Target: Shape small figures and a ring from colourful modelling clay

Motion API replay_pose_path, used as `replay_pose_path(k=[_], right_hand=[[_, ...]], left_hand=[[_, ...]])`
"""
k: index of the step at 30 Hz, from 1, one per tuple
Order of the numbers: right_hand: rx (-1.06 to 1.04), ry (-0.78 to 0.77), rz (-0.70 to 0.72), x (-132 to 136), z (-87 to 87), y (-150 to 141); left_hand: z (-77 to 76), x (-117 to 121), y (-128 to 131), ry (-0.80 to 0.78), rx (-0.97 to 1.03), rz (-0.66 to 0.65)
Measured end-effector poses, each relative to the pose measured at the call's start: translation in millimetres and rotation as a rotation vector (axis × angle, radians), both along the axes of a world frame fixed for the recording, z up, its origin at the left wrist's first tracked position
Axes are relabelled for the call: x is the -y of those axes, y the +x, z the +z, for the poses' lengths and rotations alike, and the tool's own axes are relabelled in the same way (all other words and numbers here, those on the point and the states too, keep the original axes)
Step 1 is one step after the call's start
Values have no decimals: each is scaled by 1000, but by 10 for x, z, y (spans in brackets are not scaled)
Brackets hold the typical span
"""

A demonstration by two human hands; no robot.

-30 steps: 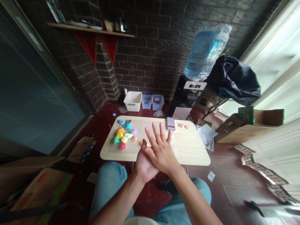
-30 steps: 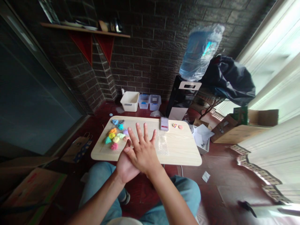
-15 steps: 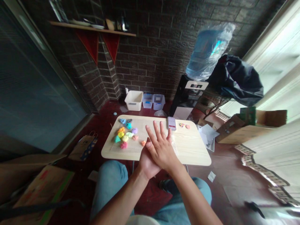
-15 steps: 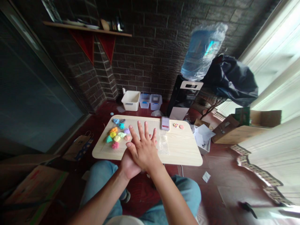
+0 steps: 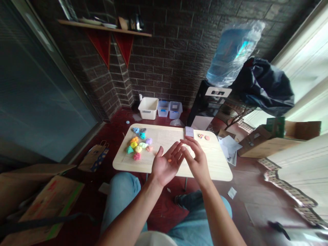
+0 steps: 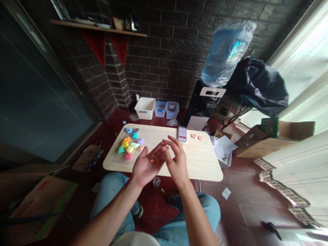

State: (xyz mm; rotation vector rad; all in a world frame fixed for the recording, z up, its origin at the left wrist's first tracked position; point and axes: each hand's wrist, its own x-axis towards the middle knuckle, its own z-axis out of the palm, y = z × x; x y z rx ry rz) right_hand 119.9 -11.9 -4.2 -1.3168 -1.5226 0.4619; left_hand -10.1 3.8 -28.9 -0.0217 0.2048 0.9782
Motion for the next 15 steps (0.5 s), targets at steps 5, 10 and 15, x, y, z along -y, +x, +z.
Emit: replay_pose_path(k=[5, 10, 15], right_hand=[[153, 2, 38, 181, -63, -99], [553, -41, 111, 216, -131, -309], [736, -20, 71, 218, -126, -396]], left_hand=[[104, 36, -35, 26, -13, 19], [124, 129, 60, 113, 29, -39], [147, 171, 130, 167, -1, 38]])
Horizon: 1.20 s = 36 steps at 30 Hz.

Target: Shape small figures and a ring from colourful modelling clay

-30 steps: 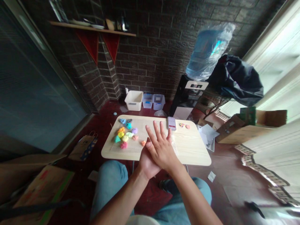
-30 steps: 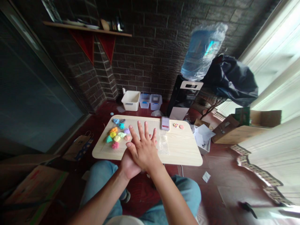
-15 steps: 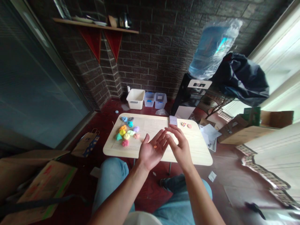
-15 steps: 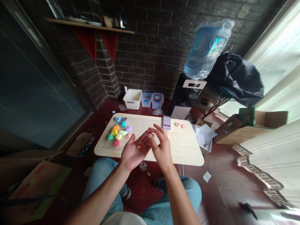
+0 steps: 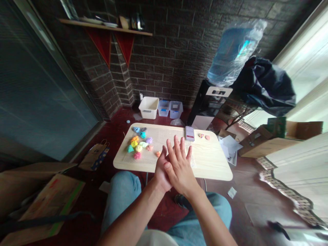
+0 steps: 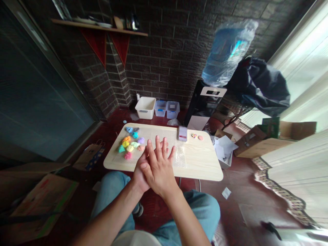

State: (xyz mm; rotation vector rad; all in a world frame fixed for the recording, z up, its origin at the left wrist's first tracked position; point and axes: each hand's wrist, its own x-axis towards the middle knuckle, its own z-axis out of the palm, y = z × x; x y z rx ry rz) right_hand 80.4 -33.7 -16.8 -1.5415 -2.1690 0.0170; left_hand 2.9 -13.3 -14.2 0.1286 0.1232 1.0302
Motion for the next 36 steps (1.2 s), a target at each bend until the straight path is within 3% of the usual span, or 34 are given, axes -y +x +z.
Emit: replay_pose_path(k=[7, 12, 18, 23, 27, 32, 36], right_hand=[[33, -1, 19, 35, 75, 12], [39, 18, -46, 26, 85, 13], [83, 36, 43, 32, 92, -76], [88, 11, -13, -2, 47, -63], [82, 21, 38, -5, 21, -68], [58, -12, -35, -17, 22, -54], [59, -21, 19, -10, 23, -46]], left_hand=[[4, 20, -43, 62, -44, -32], [-49, 32, -37, 87, -57, -100], [-74, 76, 70, 58, -93, 145], [-110, 69, 27, 63, -101, -57], [-159, 65, 27, 78, -162, 112], [-128, 65, -20, 78, -152, -111], [-144, 61, -28, 35, -167, -17]])
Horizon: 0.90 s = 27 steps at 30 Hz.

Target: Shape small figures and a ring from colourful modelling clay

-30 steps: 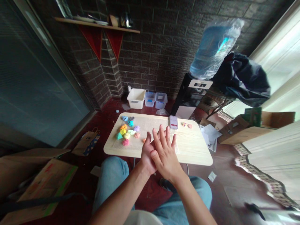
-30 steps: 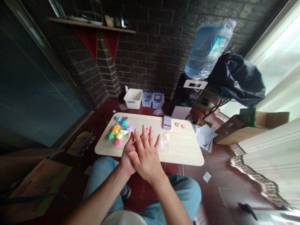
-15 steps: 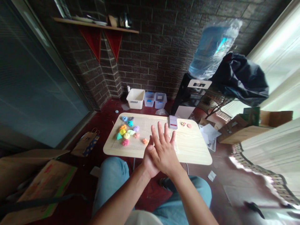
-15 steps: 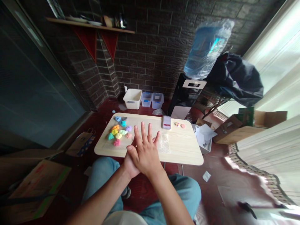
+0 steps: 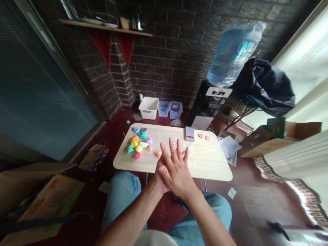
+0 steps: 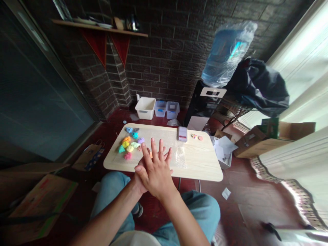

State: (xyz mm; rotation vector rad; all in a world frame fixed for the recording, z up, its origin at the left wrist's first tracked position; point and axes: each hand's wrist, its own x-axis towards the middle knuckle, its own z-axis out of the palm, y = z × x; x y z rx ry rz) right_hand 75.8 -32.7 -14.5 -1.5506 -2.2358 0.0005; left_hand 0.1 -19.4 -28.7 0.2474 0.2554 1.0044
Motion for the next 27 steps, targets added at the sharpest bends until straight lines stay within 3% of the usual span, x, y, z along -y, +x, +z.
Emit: replay_pose_path(k=[4, 8, 14, 18, 22, 27], right_hand=[[-53, -2, -61, -32, 2, 45], [-181, -41, -34, -49, -31, 68], [-799, -219, -55, -127, -17, 96], [-1094, -217, -96, -150, 42, 234], [-978, -159, -67, -92, 17, 359], [-755, -114, -2, 62, -78, 359]], left_hand=[[14, 2, -3, 15, 63, -107], [13, -32, 1, -9, 110, -160], [-145, -84, 22, -83, 104, -200], [-202, -110, -41, -176, 115, -172], [-168, -153, -110, -235, 109, -100], [-111, -197, -168, -162, 151, -136]])
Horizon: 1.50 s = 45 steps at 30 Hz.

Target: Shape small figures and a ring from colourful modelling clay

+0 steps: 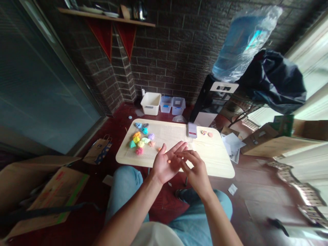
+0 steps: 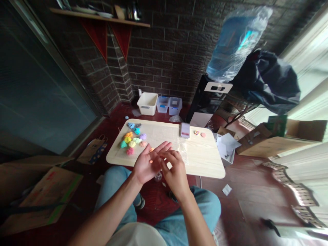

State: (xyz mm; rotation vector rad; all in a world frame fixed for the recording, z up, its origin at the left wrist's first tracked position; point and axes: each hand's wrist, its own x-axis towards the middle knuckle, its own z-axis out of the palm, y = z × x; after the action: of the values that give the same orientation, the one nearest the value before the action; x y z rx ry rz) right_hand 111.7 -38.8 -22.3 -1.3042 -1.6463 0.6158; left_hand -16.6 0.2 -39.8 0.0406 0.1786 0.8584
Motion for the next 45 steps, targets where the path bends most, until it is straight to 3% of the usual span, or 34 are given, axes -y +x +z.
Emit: replay_pose_path(k=[8, 14, 19, 31, 37, 41, 45], right_hand=[[218, 30, -16, 149, -27, -73], [356, 65, -176, 226, -52, -241], [369, 89, -236, 277, -80, -330], [323, 132, -174, 211, -170, -392], [104, 33, -190, -122, -521, -182], [115, -28, -278, -555, -940, 66], [224, -188, -269, -942, -1423, 152]], left_hand=[[-17, -7, -11, 63, -22, 5], [31, 55, 45, 140, -120, 182], [57, 49, 51, 156, -142, 279], [24, 0, 7, 143, -163, 322], [-196, -124, -171, 29, -301, 358], [-428, -162, -341, -35, -540, 385], [-664, -72, -442, -104, -698, 347]])
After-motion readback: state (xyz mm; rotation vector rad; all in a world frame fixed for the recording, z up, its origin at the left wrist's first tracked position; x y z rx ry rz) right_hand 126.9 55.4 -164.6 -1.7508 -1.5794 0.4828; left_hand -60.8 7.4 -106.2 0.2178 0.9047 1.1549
